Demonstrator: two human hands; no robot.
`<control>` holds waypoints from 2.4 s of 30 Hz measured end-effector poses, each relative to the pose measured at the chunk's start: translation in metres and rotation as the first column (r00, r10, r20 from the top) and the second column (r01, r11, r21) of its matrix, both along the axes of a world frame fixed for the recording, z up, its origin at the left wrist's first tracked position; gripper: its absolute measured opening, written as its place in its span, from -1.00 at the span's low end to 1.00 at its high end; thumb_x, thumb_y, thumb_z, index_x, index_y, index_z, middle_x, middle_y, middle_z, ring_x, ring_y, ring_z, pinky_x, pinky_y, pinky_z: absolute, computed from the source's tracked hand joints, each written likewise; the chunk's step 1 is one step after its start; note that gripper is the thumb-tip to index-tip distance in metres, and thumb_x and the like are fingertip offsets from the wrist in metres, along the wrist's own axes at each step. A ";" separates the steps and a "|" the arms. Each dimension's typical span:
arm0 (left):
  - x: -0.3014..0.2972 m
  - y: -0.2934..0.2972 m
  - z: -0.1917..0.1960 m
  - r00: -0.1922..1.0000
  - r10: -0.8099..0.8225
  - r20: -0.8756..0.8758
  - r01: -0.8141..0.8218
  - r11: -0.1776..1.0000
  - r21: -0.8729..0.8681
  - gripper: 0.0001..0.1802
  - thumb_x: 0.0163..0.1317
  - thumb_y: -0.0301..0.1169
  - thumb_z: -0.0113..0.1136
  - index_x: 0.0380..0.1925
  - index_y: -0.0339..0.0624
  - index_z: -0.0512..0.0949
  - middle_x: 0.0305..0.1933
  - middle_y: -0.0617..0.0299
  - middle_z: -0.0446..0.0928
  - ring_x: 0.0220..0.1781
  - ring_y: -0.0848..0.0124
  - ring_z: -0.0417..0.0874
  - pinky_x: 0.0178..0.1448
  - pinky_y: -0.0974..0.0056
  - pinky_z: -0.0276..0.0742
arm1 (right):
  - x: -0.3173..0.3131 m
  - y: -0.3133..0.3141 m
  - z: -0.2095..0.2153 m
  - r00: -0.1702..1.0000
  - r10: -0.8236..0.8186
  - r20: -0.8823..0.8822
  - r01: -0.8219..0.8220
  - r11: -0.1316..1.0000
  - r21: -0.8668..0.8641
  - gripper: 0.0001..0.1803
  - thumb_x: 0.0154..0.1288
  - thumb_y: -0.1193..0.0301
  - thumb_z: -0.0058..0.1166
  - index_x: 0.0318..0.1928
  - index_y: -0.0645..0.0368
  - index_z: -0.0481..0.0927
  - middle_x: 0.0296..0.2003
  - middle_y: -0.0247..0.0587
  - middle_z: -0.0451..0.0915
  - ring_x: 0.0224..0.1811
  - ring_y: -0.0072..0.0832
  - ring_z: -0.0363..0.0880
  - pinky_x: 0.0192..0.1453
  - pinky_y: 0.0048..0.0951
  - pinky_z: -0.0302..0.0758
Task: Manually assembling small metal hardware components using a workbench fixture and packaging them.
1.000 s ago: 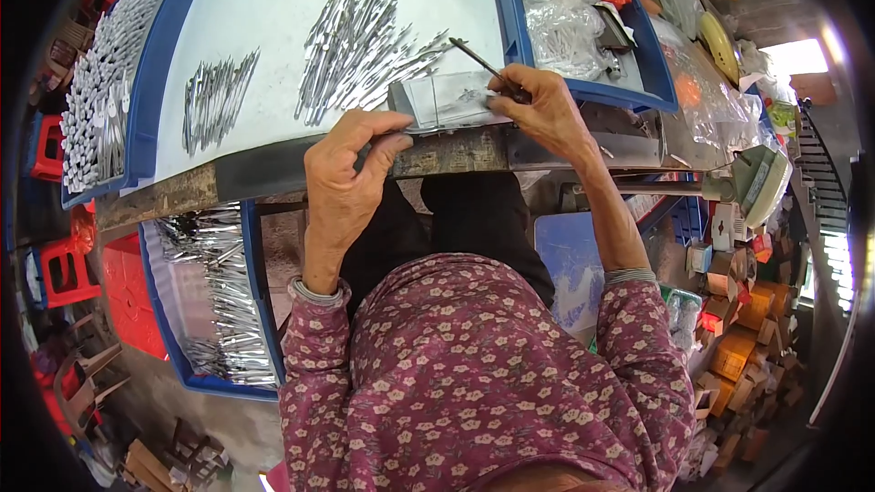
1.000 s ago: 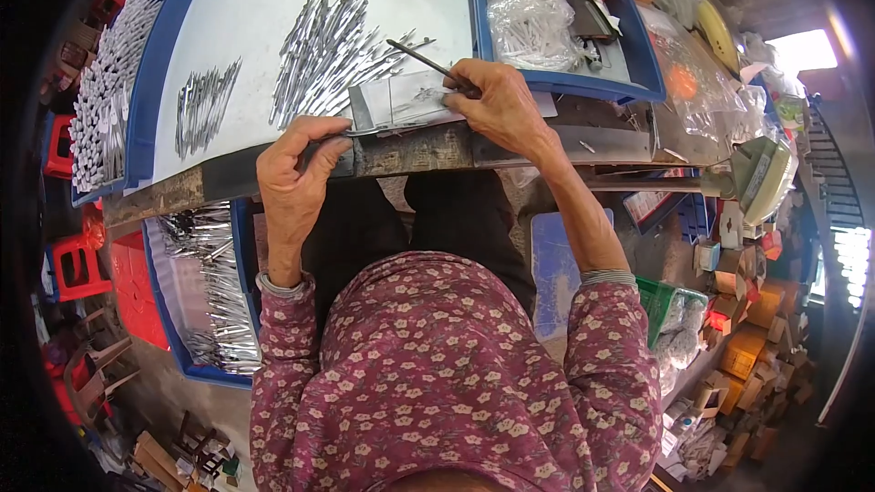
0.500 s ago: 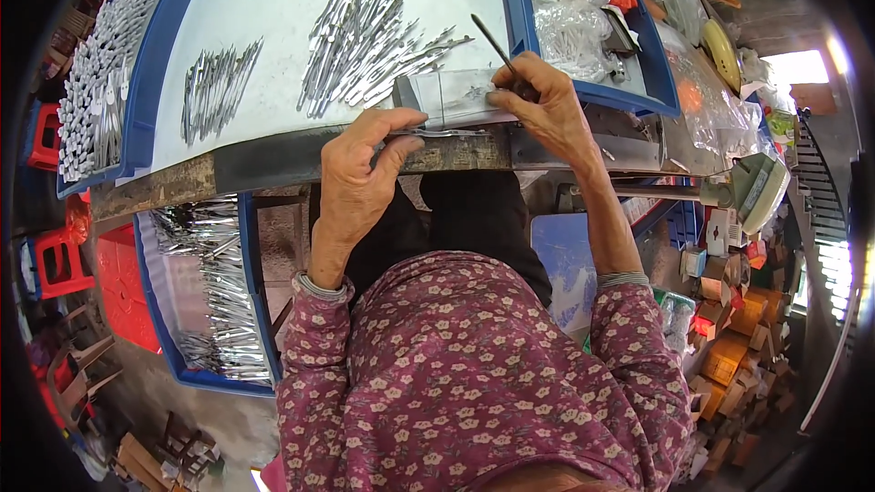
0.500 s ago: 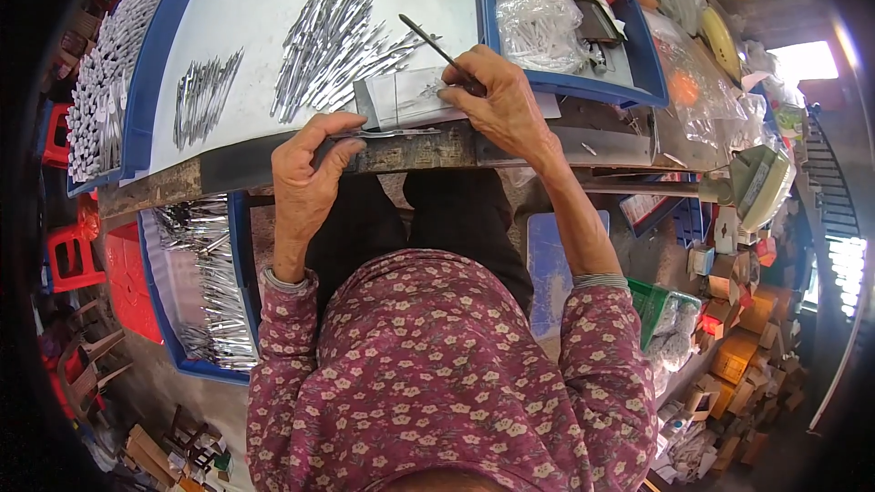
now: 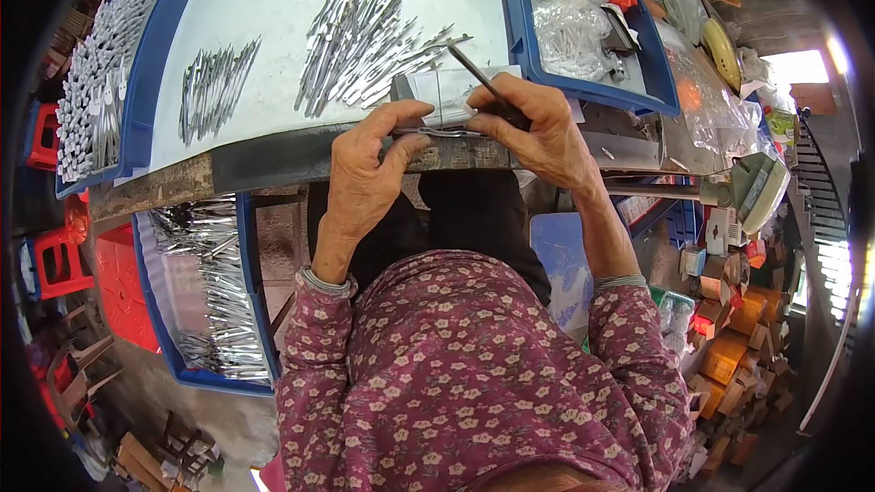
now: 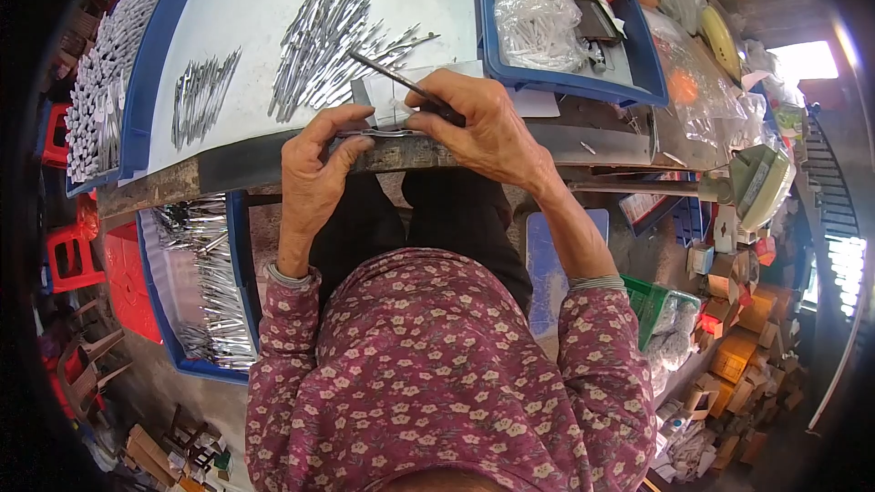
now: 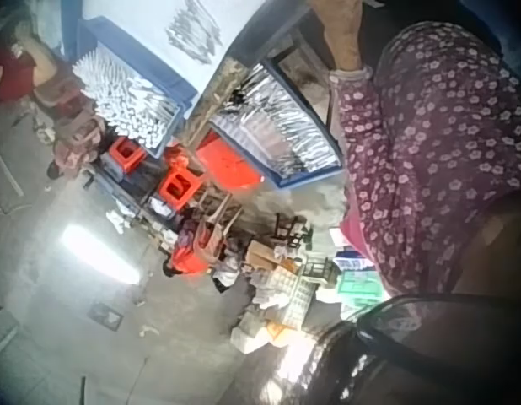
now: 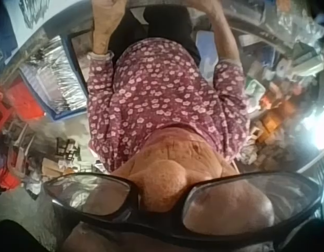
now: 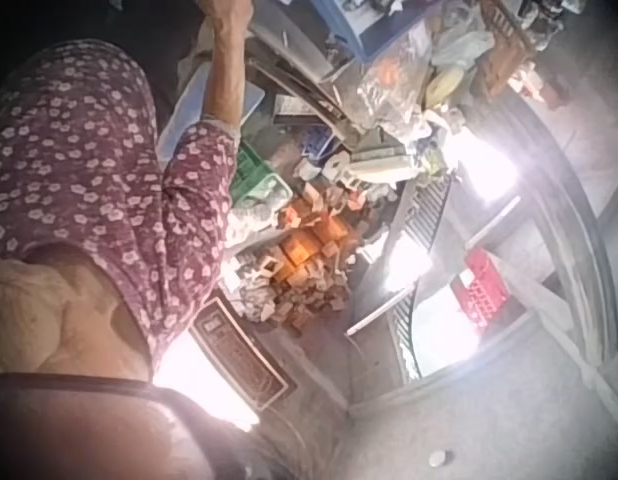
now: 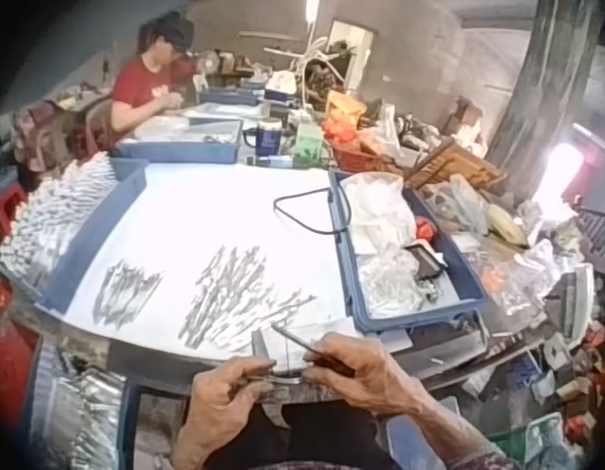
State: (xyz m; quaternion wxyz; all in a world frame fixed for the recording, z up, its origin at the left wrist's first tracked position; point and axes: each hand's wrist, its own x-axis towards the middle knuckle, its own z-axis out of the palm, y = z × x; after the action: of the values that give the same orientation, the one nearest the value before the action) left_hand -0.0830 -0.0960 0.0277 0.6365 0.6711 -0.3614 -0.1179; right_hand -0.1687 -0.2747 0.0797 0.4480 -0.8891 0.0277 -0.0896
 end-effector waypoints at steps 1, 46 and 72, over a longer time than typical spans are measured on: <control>0.000 0.000 0.000 1.000 -0.003 -0.005 0.003 1.000 -0.013 -0.71 0.04 -0.64 0.16 -0.18 -0.25 0.51 -0.35 0.15 0.57 -0.31 0.47 0.58 -0.24 0.42 0.48 | 0.000 0.001 0.000 1.000 0.000 0.000 0.000 1.000 0.000 -0.82 0.07 0.52 0.16 -0.30 0.30 0.49 -0.56 -0.22 0.43 -0.55 -0.57 0.34 -0.46 -0.51 0.30; -0.005 0.000 -0.007 0.982 -0.052 -0.184 0.033 0.994 -0.102 -0.73 0.07 -0.71 0.04 -0.20 -0.34 0.55 -0.31 0.23 0.59 -0.27 0.57 0.55 -0.18 0.50 0.45 | -0.002 0.008 -0.013 0.961 0.258 0.103 -0.204 0.907 -0.369 -0.79 0.01 0.55 0.13 -0.28 0.09 0.49 -0.49 -0.25 0.38 -0.45 -0.29 0.43 -0.43 -0.34 0.32; 0.004 0.003 -0.026 0.940 -0.040 -0.338 0.012 0.996 -0.083 -0.87 0.07 -0.66 0.15 -0.34 -0.32 0.55 -0.37 0.35 0.53 -0.33 0.65 0.48 -0.26 0.58 0.38 | 0.007 0.008 -0.026 0.980 0.199 0.001 -0.187 0.924 -0.333 -0.73 0.03 0.57 0.09 -0.20 0.08 0.53 -0.49 -0.22 0.42 -0.43 -0.25 0.46 -0.38 -0.32 0.36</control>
State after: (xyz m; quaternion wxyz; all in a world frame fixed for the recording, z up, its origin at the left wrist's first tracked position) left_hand -0.0786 -0.0933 0.0019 0.7139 0.6100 -0.2594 -0.2258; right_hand -0.1612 -0.2666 0.0541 0.2992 -0.9484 -0.0830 -0.0639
